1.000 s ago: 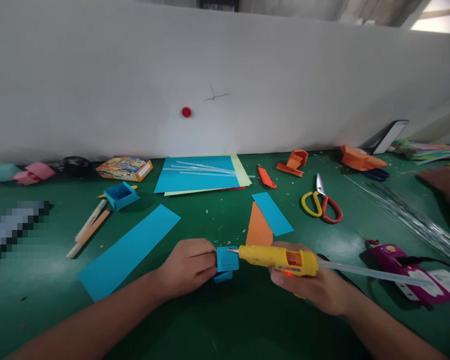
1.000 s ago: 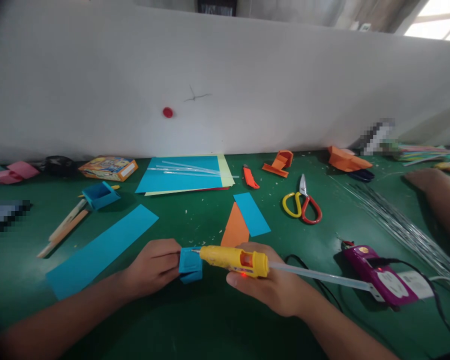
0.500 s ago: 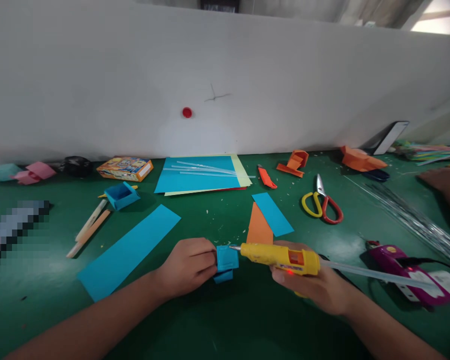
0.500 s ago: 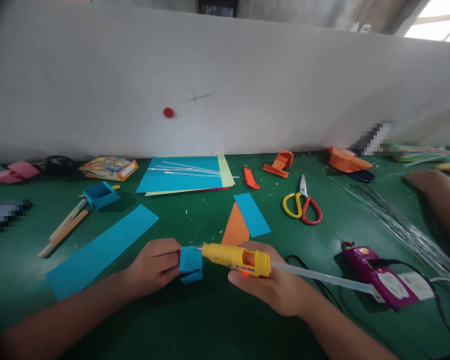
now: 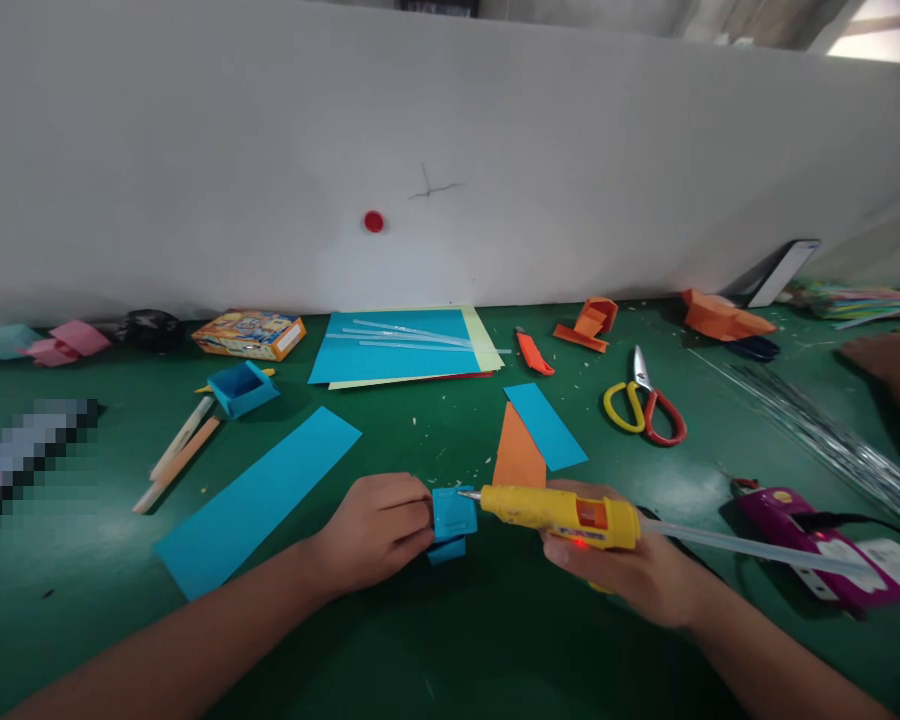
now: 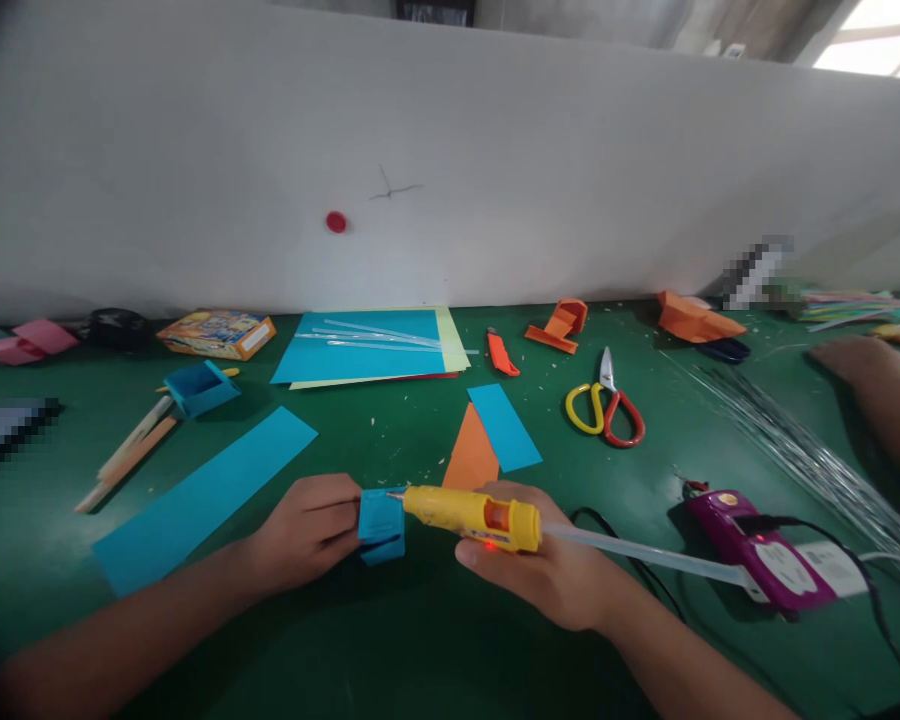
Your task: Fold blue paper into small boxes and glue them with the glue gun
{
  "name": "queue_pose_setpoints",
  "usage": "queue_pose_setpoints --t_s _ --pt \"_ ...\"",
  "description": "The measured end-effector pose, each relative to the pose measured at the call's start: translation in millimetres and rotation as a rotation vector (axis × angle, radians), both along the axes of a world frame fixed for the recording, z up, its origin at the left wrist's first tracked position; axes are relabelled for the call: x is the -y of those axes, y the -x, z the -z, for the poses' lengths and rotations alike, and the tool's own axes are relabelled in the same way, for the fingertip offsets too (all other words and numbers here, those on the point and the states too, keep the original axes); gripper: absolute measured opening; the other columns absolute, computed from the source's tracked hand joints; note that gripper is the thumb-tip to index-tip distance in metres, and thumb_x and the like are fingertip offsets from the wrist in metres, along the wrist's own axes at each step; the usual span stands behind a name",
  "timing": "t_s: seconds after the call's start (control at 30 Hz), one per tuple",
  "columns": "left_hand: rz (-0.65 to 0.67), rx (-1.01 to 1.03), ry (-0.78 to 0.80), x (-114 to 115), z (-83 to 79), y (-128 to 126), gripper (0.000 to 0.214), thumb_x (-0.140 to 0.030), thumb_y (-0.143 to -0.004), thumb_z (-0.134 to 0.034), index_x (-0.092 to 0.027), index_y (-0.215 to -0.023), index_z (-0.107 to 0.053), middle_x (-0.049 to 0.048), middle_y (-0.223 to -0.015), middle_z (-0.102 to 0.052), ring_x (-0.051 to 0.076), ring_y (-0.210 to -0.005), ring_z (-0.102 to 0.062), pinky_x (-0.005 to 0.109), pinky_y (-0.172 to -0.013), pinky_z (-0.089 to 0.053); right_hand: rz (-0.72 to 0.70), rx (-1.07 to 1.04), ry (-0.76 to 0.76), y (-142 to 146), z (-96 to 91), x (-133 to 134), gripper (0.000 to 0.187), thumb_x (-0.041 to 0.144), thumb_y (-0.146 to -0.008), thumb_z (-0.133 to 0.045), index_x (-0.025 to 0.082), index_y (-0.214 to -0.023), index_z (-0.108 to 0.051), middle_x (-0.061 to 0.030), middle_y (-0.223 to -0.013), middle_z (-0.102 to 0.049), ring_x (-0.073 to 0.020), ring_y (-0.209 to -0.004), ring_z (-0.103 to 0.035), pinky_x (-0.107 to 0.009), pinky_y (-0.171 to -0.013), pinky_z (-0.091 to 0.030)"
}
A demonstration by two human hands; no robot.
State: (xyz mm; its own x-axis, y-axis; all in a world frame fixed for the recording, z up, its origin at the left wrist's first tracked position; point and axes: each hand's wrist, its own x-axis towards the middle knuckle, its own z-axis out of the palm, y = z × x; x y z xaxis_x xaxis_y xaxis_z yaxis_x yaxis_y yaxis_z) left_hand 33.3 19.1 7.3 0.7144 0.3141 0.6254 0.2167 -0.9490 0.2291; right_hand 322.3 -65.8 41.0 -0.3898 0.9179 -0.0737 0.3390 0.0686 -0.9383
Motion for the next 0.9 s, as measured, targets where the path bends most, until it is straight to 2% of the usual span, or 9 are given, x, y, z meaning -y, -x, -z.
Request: queue_pose_setpoints --t_s 0.27,0.47,0.63,0.9 --pt "-0.001 -0.02 0.011 -0.3 0.6 1.2 0.032 -0.027 -0.101 -0.048 -0.017 -0.072 -0.058 0.0019 -0.071 -0.06 0.013 -0.061 -0.05 0.029 -0.056 -0.035 -0.009 -0.018 -0.009 1.0 -2.4 -0.3 0.027 0.047 -0.095 -0.061 0.021 -0.09 -0.058 0.0015 -0.073 -0.051 -0.0116 -0.059 -0.045 -0.024 -0.05 -0.037" --pt "0.004 0.003 -0.002 -0.7 1.0 0.5 0.031 -0.027 -0.101 -0.049 -0.017 -0.073 -0.058 0.002 -0.072 -0.061 0.013 -0.061 -0.05 0.028 -0.056 -0.036 0.013 -0.039 -0.023 -0.7 1.8 -0.5 0.024 0.045 -0.094 -0.063 0.022 -0.093 -0.059 0.0012 -0.076 -0.052 -0.0123 -0.062 -0.047 -0.025 -0.052 -0.04" --pt "-0.004 -0.014 0.007 -1.1 1.7 0.1 0.03 -0.026 -0.1 -0.05 -0.017 -0.072 -0.058 0.0019 -0.071 -0.06 0.013 -0.061 -0.051 0.028 -0.056 -0.035 -0.011 -0.043 0.0 0.4 -1.2 -2.6 0.025 0.045 -0.094 -0.063 0.021 -0.089 -0.058 0.0026 -0.071 -0.048 -0.0107 -0.057 -0.044 -0.024 -0.049 -0.037" --pt "0.0 -0.012 0.002 -0.3 0.2 0.3 0.031 -0.025 -0.1 -0.049 -0.017 -0.071 -0.058 0.0016 -0.07 -0.059 0.013 -0.06 -0.051 0.027 -0.056 -0.036 0.0 -0.048 0.0 -1.2 -2.5 -0.8 0.026 0.046 -0.094 -0.063 0.022 -0.088 -0.058 0.0023 -0.072 -0.048 -0.0114 -0.059 -0.044 -0.025 -0.051 -0.039"
